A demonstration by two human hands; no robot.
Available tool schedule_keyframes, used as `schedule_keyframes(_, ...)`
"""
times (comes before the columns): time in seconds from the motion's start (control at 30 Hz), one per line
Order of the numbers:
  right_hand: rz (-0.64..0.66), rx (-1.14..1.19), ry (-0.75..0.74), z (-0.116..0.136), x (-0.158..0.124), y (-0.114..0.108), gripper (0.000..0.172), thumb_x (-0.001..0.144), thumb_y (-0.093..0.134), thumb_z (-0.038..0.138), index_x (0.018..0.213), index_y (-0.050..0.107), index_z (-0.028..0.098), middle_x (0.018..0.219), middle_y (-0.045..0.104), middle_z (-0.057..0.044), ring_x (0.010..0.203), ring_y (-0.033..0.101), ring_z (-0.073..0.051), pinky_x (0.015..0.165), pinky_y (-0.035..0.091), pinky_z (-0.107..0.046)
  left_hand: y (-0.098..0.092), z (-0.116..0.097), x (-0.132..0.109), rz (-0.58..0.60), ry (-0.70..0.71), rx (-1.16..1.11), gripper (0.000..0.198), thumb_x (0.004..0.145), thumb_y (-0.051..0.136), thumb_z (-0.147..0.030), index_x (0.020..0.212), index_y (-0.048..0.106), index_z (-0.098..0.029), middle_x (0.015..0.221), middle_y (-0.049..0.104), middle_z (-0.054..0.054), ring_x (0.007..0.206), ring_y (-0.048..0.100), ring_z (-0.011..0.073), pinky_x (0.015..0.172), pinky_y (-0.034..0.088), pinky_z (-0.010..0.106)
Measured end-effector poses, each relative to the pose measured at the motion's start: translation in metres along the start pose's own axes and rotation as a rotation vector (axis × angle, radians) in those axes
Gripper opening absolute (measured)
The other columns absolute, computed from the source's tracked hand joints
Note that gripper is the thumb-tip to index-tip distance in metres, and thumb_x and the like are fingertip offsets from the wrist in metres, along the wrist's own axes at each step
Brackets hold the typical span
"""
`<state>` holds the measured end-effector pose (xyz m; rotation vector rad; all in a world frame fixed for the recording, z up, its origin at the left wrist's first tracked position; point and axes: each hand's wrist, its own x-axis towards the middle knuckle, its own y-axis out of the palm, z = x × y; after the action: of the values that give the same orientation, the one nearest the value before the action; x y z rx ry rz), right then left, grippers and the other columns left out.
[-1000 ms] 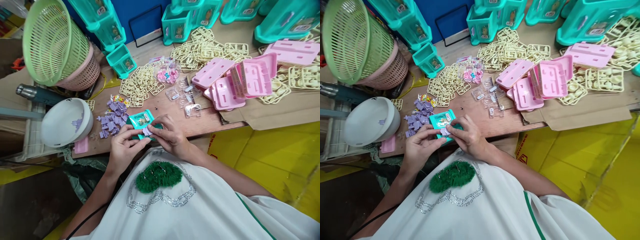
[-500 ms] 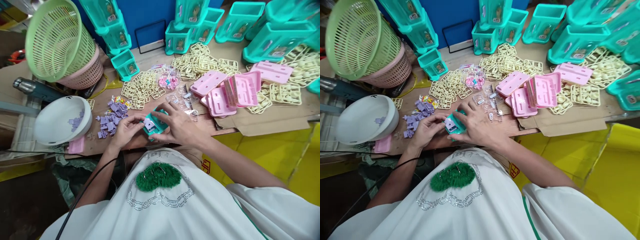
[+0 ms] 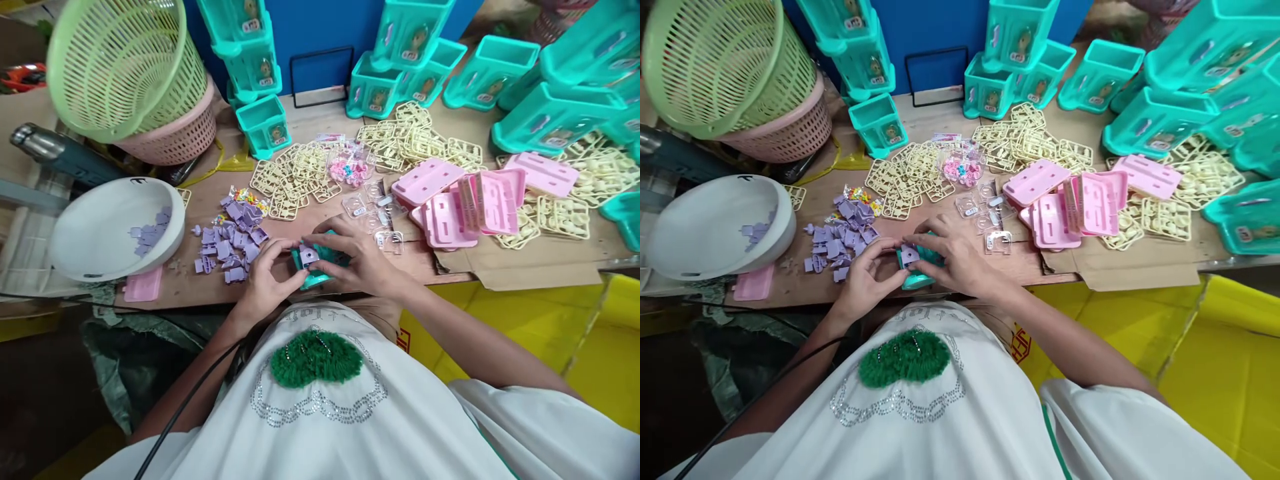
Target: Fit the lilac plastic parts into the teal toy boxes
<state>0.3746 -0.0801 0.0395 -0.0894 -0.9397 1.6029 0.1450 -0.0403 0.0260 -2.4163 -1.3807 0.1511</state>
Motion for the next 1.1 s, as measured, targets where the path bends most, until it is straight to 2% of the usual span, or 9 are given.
schedule_keyframes(0.13,-0.164,-0.046,0.093,0.005,-0.006,-0.001,0.031,0.099,0.074,0.038,0.124,0.073,0.02,0.119,0.066,-0.014,0.108,0.066,-0.027,0.087,0.058,-0.043,0.003,0.003,-0.002,0.005,-0.027,-0.004,0.034,0.084,0.086,-0.033,0.113,0.071,-0.023,0.109,0.067,0.005,0.103,0.069,0.0202,0.093,0.058,0.031)
schedule_keyframes(0.23,-0.224,0.026,0.192,0.017,-0.013,-0.007,0.022,0.096,0.077,0.031,0.116,0.073,0.022,0.118,0.068,-0.011,0.111,0.068,-0.026,0.093,0.059,-0.042,0.009,0.004,-0.005,-0.011,-0.027,-0.071,0.033,0.085,0.086,-0.035,0.112,0.073,-0.023,0.104,0.067,0.003,0.098,0.069,0.0181,0.088,0.058,0.028)
schedule_keyframes(0.4,-0.184,0.036,0.284,0.038,-0.023,-0.002,0.036,0.095,0.07,0.022,0.13,0.067,0.023,0.141,0.063,-0.015,0.134,0.062,-0.032,0.111,0.054,-0.055,0.018,0.005,-0.009,-0.067,0.002,-0.055,0.026,0.088,0.083,-0.036,0.109,0.076,-0.022,0.099,0.069,0.003,0.094,0.069,0.0182,0.086,0.058,0.029)
schedule_keyframes(0.6,-0.223,-0.095,0.298,0.047,-0.029,0.017,0.035,0.093,0.063,0.016,0.127,0.067,0.021,0.143,0.063,-0.017,0.146,0.053,-0.036,0.122,0.044,-0.066,0.02,0.003,-0.011,-0.104,0.061,-0.033,0.019,0.088,0.083,-0.029,0.106,0.08,-0.023,0.09,0.069,0.001,0.086,0.067,0.0145,0.077,0.054,0.024)
schedule_keyframes(0.9,-0.155,-0.045,0.326,0.04,-0.027,0.008,0.024,0.096,0.069,0.022,0.12,0.071,0.019,0.144,0.064,-0.019,0.143,0.059,-0.035,0.115,0.053,-0.06,0.022,0.004,-0.01,-0.11,0.132,-0.012,0.015,0.086,0.085,-0.025,0.1,0.08,-0.022,0.081,0.065,-0.002,0.074,0.061,0.0114,0.068,0.048,0.023)
schedule_keyframes(1.0,-0.185,-0.09,0.308,0.04,-0.028,0.011,0.021,0.096,0.068,0.023,0.116,0.071,0.019,0.142,0.065,-0.019,0.141,0.06,-0.035,0.113,0.055,-0.061,0.022,0.004,-0.008,-0.112,0.164,-0.017,0.013,0.085,0.086,-0.022,0.097,0.079,-0.022,0.079,0.064,-0.003,0.072,0.06,0.0102,0.067,0.047,0.022)
schedule_keyframes(1.1,-0.237,-0.127,0.281,0.038,-0.029,0.016,0.017,0.097,0.065,0.02,0.113,0.071,0.019,0.138,0.068,-0.018,0.143,0.059,-0.035,0.113,0.055,-0.06,0.016,0.001,-0.005,-0.075,0.135,-0.071,0.007,0.088,0.082,-0.025,0.09,0.078,-0.021,0.077,0.062,-0.002,0.071,0.059,0.0105,0.064,0.047,0.021)
